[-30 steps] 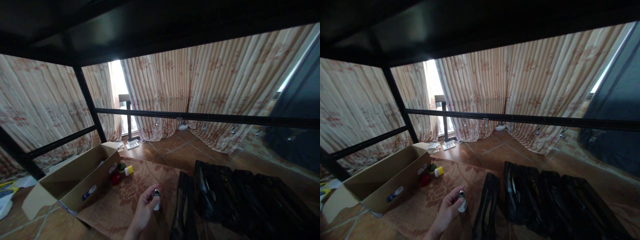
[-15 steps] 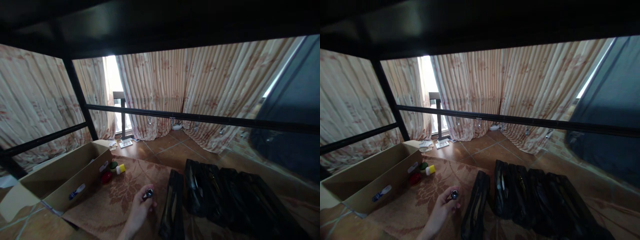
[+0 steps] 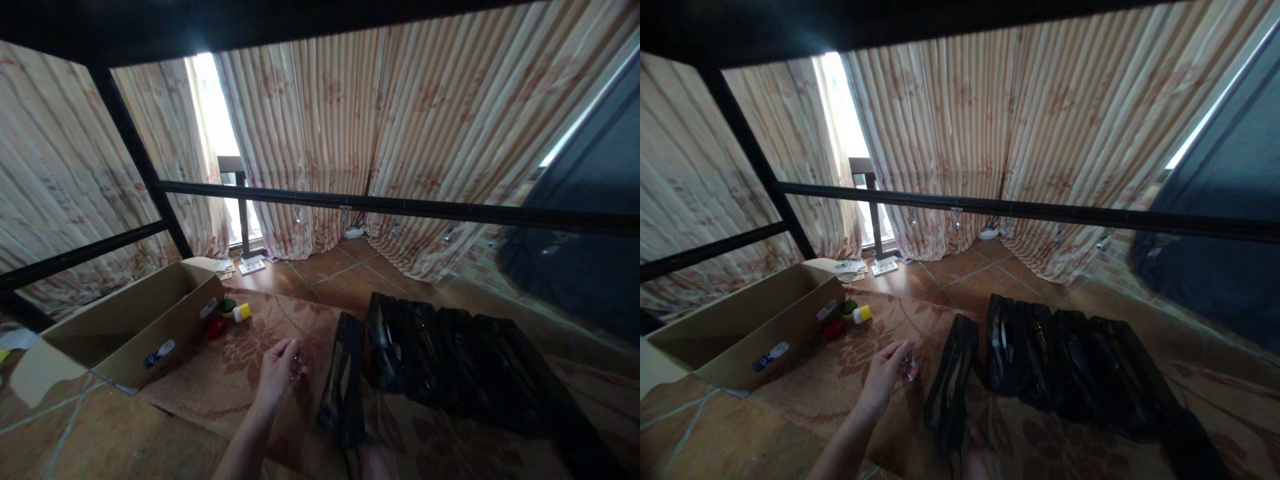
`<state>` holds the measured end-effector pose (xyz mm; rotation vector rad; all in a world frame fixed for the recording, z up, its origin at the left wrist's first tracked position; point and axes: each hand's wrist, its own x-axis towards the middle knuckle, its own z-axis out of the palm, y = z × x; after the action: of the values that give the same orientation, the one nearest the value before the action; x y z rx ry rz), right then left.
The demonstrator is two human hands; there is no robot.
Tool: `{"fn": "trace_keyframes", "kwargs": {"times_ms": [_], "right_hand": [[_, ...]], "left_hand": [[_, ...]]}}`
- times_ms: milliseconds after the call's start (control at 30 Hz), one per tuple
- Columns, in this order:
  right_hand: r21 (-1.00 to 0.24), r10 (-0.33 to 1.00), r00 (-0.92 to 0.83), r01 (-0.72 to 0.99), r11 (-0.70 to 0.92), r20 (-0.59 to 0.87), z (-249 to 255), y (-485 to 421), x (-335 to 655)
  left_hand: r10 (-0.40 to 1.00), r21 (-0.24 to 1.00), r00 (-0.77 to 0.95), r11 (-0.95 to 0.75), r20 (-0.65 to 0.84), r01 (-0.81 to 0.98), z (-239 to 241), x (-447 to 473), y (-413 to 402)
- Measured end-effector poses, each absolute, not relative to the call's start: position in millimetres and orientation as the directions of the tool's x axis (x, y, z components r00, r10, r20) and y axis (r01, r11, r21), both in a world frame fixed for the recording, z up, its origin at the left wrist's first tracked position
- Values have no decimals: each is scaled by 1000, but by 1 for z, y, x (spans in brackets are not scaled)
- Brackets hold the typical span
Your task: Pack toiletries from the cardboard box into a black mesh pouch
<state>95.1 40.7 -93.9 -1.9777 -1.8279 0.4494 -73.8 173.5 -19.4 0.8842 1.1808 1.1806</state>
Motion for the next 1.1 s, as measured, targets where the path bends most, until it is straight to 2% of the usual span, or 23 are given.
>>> {"fn": "trace_keyframes", "kwargs": {"times_ms": [100, 167, 233, 567, 667, 767, 833, 900, 1000, 1100], "right_hand": [[-529, 999, 44, 848, -39, -2, -99, 40, 97], [-574, 998, -20, 817, 55, 67, -101, 40, 98], [-583, 993, -10, 809, 77, 117, -104, 40, 99], [-589, 992, 22, 806, 57, 126, -91, 40, 96], [-600, 993, 37, 799, 39, 114, -85, 40, 95], [-624, 993, 51, 781, 27, 107, -82, 40, 94], [-636, 994, 58, 772, 15, 94, -81, 40, 94], [-642, 995, 63, 766, 4, 81, -81, 40, 94], [-656, 995, 56, 754, 15, 87, -82, 41, 95], [-652, 995, 43, 758, 24, 87, -83, 41, 95]], "left_hand": [[968, 941, -1, 243, -250, -235, -15, -76, 173], [964, 933, 14, 261, -266, -249, -15, -78, 174], [962, 929, 21, 270, -273, -253, -15, -78, 175], [969, 942, 40, 246, -243, -228, -16, -85, 173], [980, 973, 20, 200, -199, -111, -28, -93, 171], [993, 982, 59, 90, -101, 169, -47, -97, 172], [997, 925, 68, -4, -23, 381, -58, -97, 173], [999, 868, 34, -44, 31, 495, -66, -94, 175], [998, 863, -17, -40, 56, 504, -71, -88, 175], [998, 897, -37, -25, 46, 441, -75, -87, 174]]}}
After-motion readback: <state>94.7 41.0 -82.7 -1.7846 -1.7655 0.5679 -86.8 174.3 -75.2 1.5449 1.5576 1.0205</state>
